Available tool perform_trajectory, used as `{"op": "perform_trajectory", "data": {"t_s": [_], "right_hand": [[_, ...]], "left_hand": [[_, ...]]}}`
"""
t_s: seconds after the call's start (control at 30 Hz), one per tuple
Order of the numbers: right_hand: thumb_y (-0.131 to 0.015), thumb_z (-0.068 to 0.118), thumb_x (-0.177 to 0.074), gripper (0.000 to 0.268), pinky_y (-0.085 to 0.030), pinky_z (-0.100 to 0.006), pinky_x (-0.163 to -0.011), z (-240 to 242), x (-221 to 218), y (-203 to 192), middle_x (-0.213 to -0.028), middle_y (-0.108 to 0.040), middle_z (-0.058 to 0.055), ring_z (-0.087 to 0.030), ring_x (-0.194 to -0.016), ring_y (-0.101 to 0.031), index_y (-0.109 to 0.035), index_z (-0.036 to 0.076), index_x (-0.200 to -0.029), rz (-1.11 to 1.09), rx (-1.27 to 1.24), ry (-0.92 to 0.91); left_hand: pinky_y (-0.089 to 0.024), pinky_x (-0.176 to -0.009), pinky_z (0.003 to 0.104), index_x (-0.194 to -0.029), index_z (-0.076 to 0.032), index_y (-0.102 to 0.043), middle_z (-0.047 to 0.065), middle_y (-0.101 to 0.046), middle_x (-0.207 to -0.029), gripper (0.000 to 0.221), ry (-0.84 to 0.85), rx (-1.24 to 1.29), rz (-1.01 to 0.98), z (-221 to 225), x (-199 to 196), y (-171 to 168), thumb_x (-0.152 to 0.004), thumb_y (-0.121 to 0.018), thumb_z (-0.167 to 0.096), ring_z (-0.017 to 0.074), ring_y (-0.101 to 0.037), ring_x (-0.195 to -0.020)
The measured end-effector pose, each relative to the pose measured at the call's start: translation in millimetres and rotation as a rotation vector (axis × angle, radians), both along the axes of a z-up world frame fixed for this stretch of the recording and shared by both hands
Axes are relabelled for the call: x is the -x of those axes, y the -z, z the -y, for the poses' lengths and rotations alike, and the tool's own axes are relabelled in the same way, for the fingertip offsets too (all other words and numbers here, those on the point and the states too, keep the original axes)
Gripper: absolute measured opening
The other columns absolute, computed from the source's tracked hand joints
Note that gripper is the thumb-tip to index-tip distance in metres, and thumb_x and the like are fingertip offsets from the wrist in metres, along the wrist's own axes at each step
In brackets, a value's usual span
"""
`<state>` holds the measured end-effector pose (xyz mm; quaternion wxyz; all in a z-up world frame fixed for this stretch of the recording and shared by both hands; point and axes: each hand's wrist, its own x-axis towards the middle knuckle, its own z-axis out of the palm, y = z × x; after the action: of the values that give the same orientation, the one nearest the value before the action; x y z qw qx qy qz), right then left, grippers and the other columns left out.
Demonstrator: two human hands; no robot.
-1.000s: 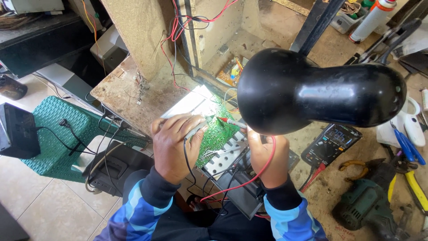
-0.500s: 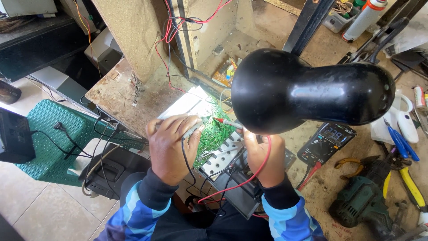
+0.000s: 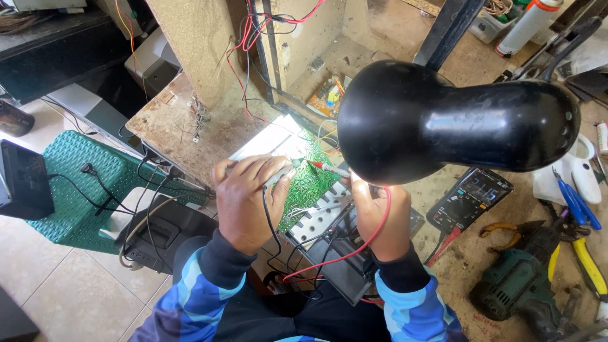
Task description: Testing and inspecting a circuit board using a multimeter and a magnifying glass at a repair bench.
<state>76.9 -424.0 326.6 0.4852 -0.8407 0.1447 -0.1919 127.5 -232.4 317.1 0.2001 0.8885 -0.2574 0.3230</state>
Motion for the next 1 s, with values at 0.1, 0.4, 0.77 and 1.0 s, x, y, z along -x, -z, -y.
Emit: {"op": "perform_trajectory", "data": {"t_s": [0.1, 0.4, 0.77, 1.0], "right_hand": [[-0.061, 0.019, -0.100, 0.023, -0.060, -0.048, -0.088, -1.2, 0.2, 1.5, -0.087, -0.079, -0.013, -0.032, -0.086, -0.077, -0.076, 0.002, -0.105, 0.006, 0.012, -0.010], [-0.063, 0.018, -0.099, 0.020, -0.059, -0.048, -0.089, -4.7, -1.6, 2.0, -0.088, -0.079, -0.014, -0.034, -0.085, -0.077, -0.077, 0.004, -0.104, 0.014, 0.014, 0.022], [-0.063, 0.018, -0.100, 0.021, -0.058, -0.047, -0.093, -2.3, 0.6, 14.2, -0.092, -0.079, -0.013, -0.031, -0.090, -0.076, -0.076, 0.003, -0.106, 0.075, 0.018, 0.013], [-0.062, 0.012, -0.100, 0.021, -0.053, -0.051, -0.097, 11.5, 13.3, 28.6, -0.098, -0.076, -0.016, -0.035, -0.097, -0.072, -0.072, 0.001, -0.115, 0.142, 0.159, 0.061]], "left_hand": [[-0.042, -0.091, 0.048, -0.104, -0.015, -0.074, 0.006, -0.078, -0.095, 0.016, 0.002, 0.004, 0.015, -0.7, -0.2, -0.1, -0.097, -0.069, -0.028, 0.0285, -0.073, -0.096], [-0.043, -0.091, 0.046, -0.102, -0.014, -0.074, 0.006, -0.077, -0.094, 0.015, 0.015, 0.014, 0.035, -0.3, -0.3, -2.0, -0.096, -0.069, -0.027, 0.0277, -0.074, -0.095], [-0.042, -0.096, 0.043, -0.106, -0.015, -0.072, 0.004, -0.076, -0.098, 0.012, 0.077, 0.100, 0.048, -6.7, 0.3, 3.6, -0.096, -0.070, -0.023, 0.0258, -0.074, -0.095], [-0.051, -0.100, 0.053, -0.115, -0.002, -0.067, 0.021, -0.071, -0.120, 0.018, 0.111, 0.513, 0.114, -53.3, 45.2, 13.8, -0.101, -0.063, -0.013, 0.0443, -0.068, -0.117]]}}
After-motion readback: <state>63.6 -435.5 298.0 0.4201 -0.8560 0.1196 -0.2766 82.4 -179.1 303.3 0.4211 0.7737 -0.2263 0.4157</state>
